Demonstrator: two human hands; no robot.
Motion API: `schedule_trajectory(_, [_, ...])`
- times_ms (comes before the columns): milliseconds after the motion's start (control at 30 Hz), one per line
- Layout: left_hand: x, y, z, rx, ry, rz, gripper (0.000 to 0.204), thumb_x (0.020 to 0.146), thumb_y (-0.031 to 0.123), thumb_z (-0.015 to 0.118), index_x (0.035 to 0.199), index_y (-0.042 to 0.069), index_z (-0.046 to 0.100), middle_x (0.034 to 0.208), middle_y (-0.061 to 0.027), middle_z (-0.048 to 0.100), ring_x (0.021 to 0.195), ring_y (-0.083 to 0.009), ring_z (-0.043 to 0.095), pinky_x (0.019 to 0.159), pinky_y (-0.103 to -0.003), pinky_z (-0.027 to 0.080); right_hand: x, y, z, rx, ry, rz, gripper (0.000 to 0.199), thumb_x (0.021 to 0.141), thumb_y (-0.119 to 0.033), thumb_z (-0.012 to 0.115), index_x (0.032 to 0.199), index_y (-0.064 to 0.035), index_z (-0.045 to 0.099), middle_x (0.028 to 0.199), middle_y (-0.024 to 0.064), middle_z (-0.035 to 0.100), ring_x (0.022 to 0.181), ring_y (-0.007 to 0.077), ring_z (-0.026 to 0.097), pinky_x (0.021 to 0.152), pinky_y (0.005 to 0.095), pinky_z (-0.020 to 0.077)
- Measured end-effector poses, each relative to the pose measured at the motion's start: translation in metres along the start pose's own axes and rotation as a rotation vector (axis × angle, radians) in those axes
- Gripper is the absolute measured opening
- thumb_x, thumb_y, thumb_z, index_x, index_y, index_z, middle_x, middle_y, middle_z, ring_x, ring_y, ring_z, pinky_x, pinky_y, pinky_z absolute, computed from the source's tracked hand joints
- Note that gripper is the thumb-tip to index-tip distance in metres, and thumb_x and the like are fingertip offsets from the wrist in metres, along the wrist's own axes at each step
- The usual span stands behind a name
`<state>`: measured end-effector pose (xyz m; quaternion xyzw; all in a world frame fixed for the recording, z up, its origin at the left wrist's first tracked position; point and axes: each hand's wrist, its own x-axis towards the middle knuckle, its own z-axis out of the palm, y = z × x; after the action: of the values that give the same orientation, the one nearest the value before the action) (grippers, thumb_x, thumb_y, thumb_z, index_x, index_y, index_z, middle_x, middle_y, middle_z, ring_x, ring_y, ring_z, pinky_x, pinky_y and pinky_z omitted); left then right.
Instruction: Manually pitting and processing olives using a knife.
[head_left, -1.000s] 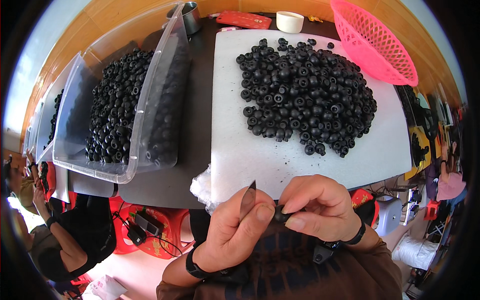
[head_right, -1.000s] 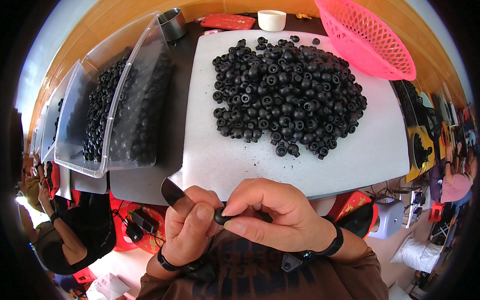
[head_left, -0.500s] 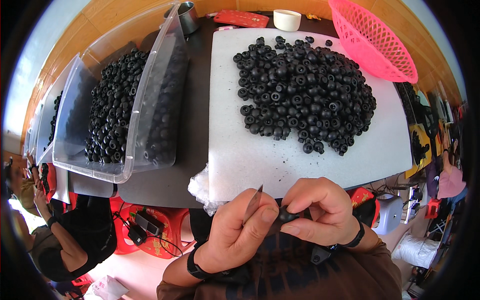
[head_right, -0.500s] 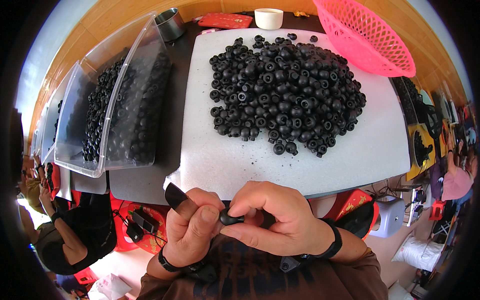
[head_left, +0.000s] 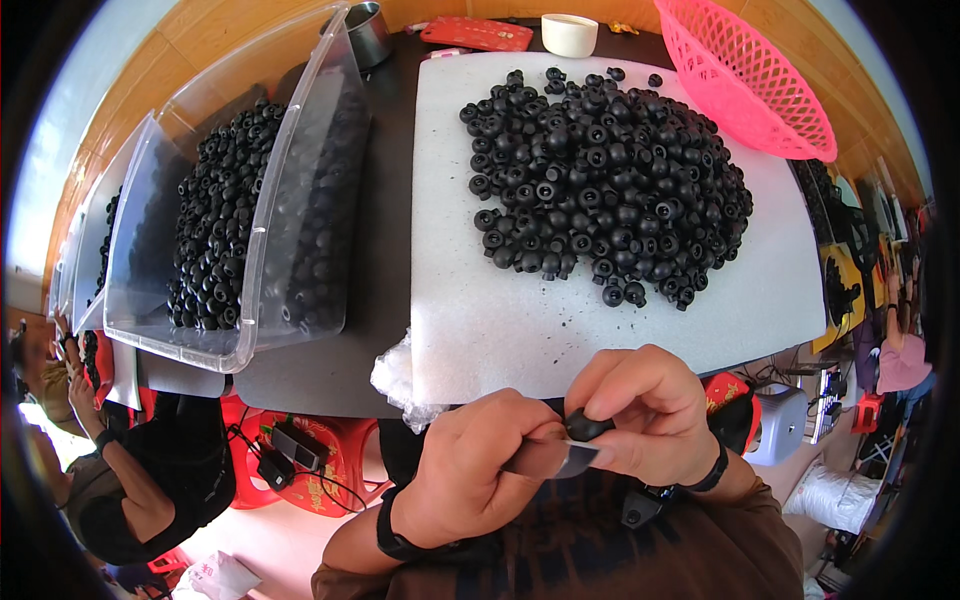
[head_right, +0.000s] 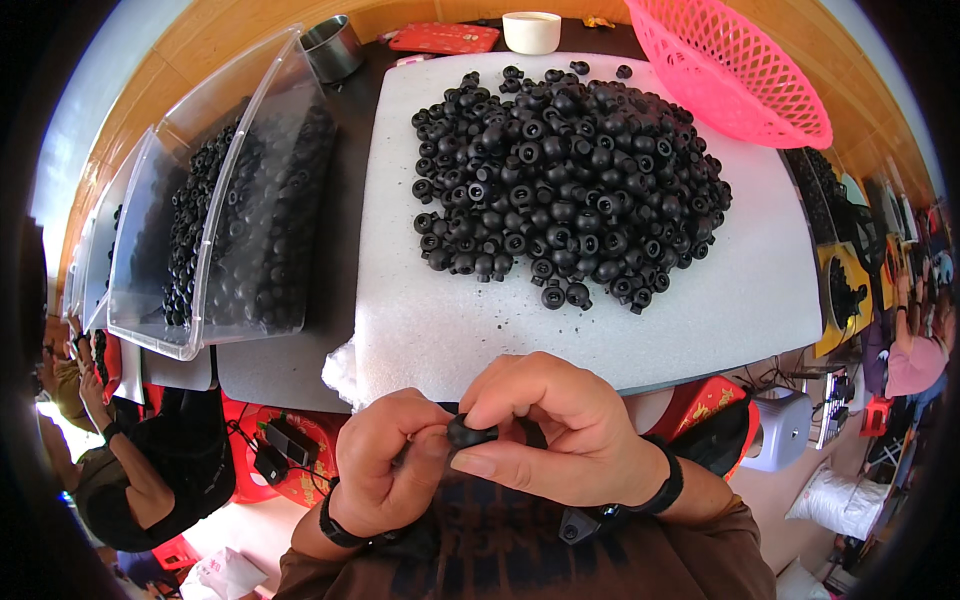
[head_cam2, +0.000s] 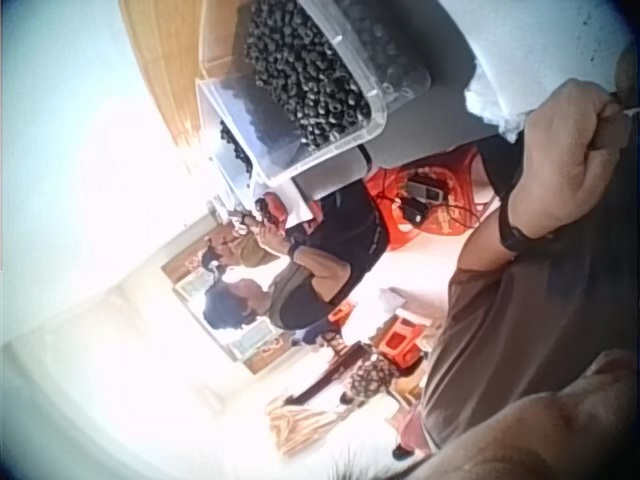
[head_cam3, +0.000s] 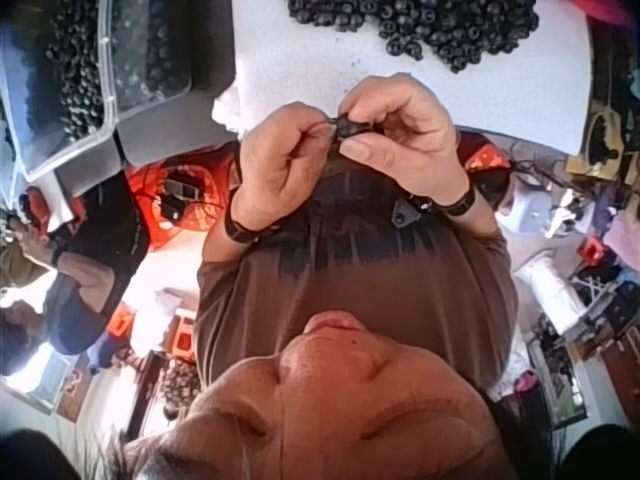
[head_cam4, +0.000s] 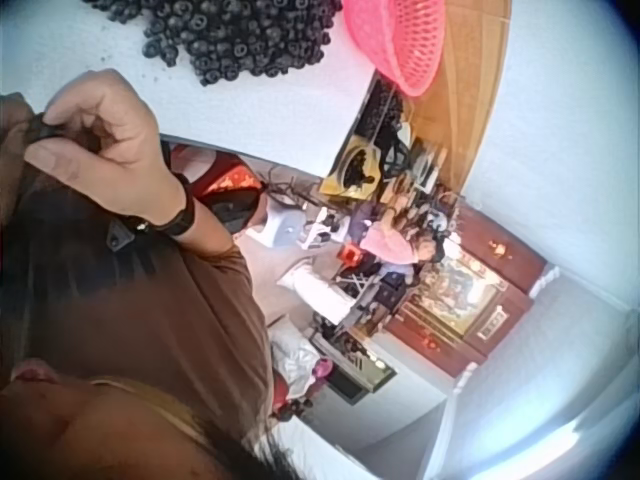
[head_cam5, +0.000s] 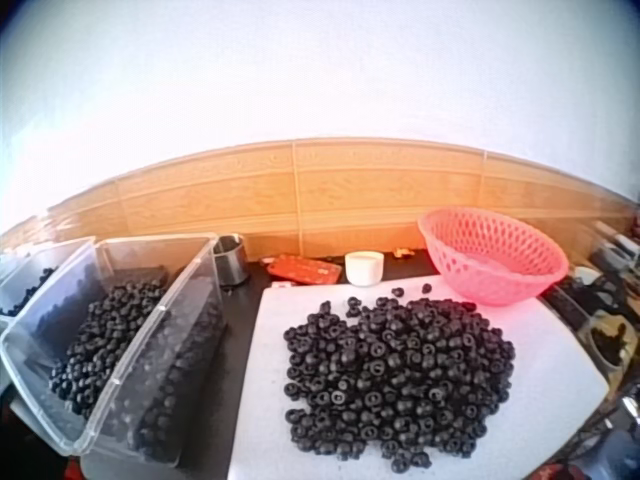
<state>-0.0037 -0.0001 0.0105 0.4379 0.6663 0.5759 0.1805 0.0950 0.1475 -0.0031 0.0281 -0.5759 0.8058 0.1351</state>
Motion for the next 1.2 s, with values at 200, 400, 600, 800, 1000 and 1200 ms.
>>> schedule_trajectory(200, [0.001, 0.001, 0.002, 0.159, -0.011, 0.057, 0.018, 0.07, 0.0, 0.064, 0.082, 0.004, 0.052, 0.066, -0.0077, 0.054, 0.052, -0.0252, 0.055, 0.045, -0.032, 0.042, 0.001, 0.0, -0.001, 0.141, -0.041, -0.004, 0.028, 0.077, 0.006, 0.063, 0.1, -0.0032, 0.051, 0.095, 0.0105, 0.055, 0.073, 0.0081, 0.05, 0.06, 0.0185, 0.0387])
schedule_trajectory(400, [0.002, 0.001, 0.002, 0.208, -0.061, 0.066, 0.019, 0.068, 0.002, 0.066, 0.082, 0.004, 0.052, 0.066, -0.0069, 0.054, 0.053, -0.0248, 0.056, 0.045, -0.032, 0.043, 0.001, 0.002, -0.005, 0.186, -0.068, 0.004, 0.028, 0.078, 0.008, 0.061, 0.102, -0.0022, 0.051, 0.094, 0.0114, 0.055, 0.079, 0.0116, 0.052, 0.065, 0.0208, 0.04])
schedule_trajectory(600, [0.002, 0.001, 0.002, 0.219, -0.093, 0.038, 0.02, 0.069, 0.003, 0.066, 0.083, 0.003, 0.052, 0.068, -0.0073, 0.055, 0.055, -0.025, 0.057, 0.046, -0.032, 0.044, 0.0, 0.001, -0.004, 0.229, -0.079, 0.011, 0.029, 0.078, 0.008, 0.061, 0.103, -0.0019, 0.051, 0.094, 0.0113, 0.054, 0.083, 0.0145, 0.052, 0.071, 0.0241, 0.0415])
schedule_trajectory(800, [0.003, 0.001, 0.004, 0.209, -0.09, 0.019, 0.02, 0.07, 0.002, 0.065, 0.084, 0.003, 0.052, 0.069, -0.0081, 0.054, 0.056, -0.0261, 0.057, 0.047, -0.033, 0.045, -0.002, 0.003, -0.005, 0.248, -0.076, 0.011, 0.029, 0.077, 0.008, 0.061, 0.103, -0.0019, 0.05, 0.094, 0.0113, 0.054, 0.085, 0.0152, 0.053, 0.073, 0.0254, 0.0422])
schedule_trajectory(1000, [0.003, 0.003, 0.006, 0.209, -0.112, 0.007, 0.021, 0.07, 0.002, 0.065, 0.086, 0.002, 0.051, 0.069, -0.0087, 0.054, 0.059, -0.0261, 0.058, 0.048, -0.033, 0.045, -0.005, 0.001, -0.004, 0.235, -0.049, 0.003, 0.028, 0.077, 0.007, 0.063, 0.101, -0.002, 0.052, 0.091, 0.0117, 0.056, 0.081, 0.0169, 0.055, 0.07, 0.0263, 0.0432])
schedule_trajectory(1200, [0.001, -0.017, 0.015, 0.125, -0.089, -0.259, 0.015, 0.077, -0.002, 0.056, 0.09, 0.001, 0.05, 0.074, -0.0132, 0.056, 0.064, -0.03, 0.057, 0.057, -0.033, 0.046, 0.003, -0.012, 0.0, -0.073, -0.311, -0.154, 0.027, 0.068, 0.002, 0.073, 0.09, -0.0021, 0.058, 0.08, 0.0108, 0.061, 0.069, 0.0217, 0.06, 0.06, 0.0297, 0.0462])
